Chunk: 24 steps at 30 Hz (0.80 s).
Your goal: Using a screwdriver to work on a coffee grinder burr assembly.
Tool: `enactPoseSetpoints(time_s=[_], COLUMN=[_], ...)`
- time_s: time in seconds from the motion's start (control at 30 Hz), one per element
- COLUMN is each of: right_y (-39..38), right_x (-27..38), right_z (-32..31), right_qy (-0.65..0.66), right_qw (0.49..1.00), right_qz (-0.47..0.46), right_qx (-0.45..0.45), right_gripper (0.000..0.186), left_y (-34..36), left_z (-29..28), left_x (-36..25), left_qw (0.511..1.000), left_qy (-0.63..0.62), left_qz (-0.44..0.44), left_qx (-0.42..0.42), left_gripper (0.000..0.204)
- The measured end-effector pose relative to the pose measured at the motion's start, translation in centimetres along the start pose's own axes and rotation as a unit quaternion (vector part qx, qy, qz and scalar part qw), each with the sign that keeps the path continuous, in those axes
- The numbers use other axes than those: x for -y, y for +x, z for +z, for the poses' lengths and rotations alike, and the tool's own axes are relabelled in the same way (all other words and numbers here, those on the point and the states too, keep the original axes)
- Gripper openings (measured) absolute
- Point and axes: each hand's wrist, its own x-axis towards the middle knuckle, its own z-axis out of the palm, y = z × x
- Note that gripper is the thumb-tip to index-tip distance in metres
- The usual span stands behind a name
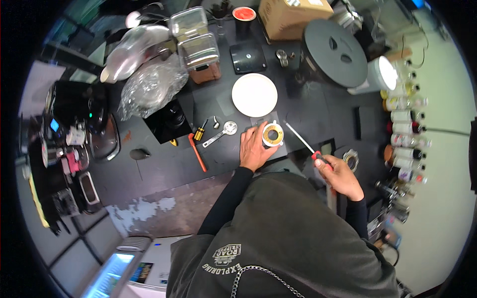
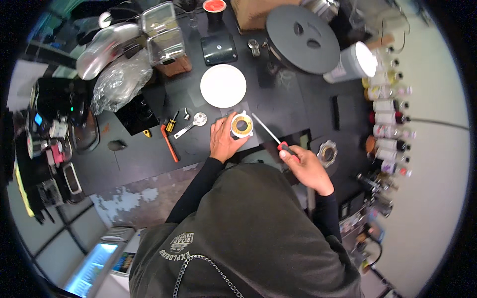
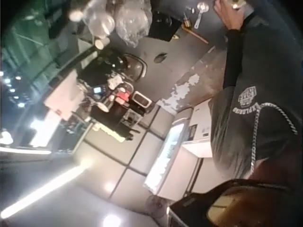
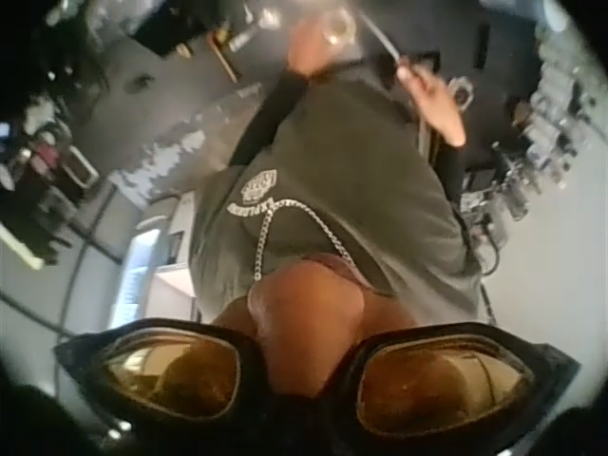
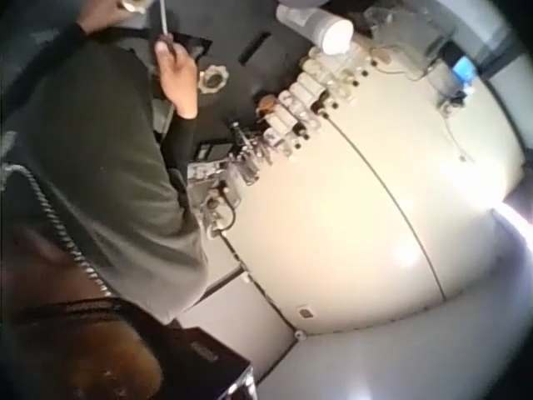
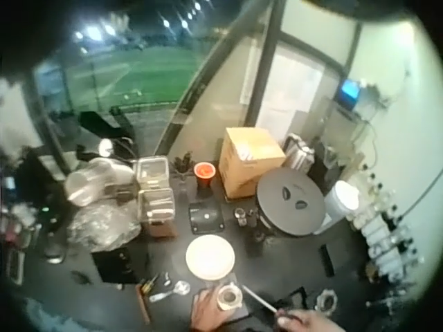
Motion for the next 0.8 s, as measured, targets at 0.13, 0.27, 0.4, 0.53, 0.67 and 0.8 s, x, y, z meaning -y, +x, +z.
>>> enactPoseSetpoints(time_s=[0.13, 0.27, 0.4, 0.53, 0.67, 0.8], right_y=[-1.0, -1.4, -1.2, 0.2, 2.1, 4.2], right_x=[-3.6, -5.7, -5.8, -6.6, -7.0, -8.4], right_z=[2.5, 4.2, 4.0, 3.1, 1.0, -0.7], right_qy=[0.096, 0.1, 0.083, 0.064, 0.052, 0.058], right_qw=[0.994, 0.994, 0.995, 0.997, 0.998, 0.998], right_qz=[0.043, 0.039, 0.056, 0.035, 0.016, -0.001], right_qx=[-0.005, -0.014, 0.005, 0.018, 0.024, 0.029], right_gripper=[0.051, 0.051, 0.051, 0.052, 0.052, 0.051], left_y=[0.2, -0.2, -0.4, -0.3, 0.0, 0.2], left_z=[0.3, 0.6, 0.5, 0.4, 0.2, 0.3], left_x=[-0.5, -0.1, -0.2, -0.3, -0.7, -0.8], left_qw=[0.999, 0.999, 0.999, 0.998, 0.996, 0.996], left_qy=[0.011, 0.023, 0.026, 0.031, 0.056, 0.059], left_qz=[-0.03, -0.02, -0.027, -0.038, -0.058, -0.051], left_qx=[0.034, 0.029, 0.035, 0.04, 0.05, 0.045], left_gripper=[0.09, 0.094, 0.096, 0.097, 0.094, 0.096])
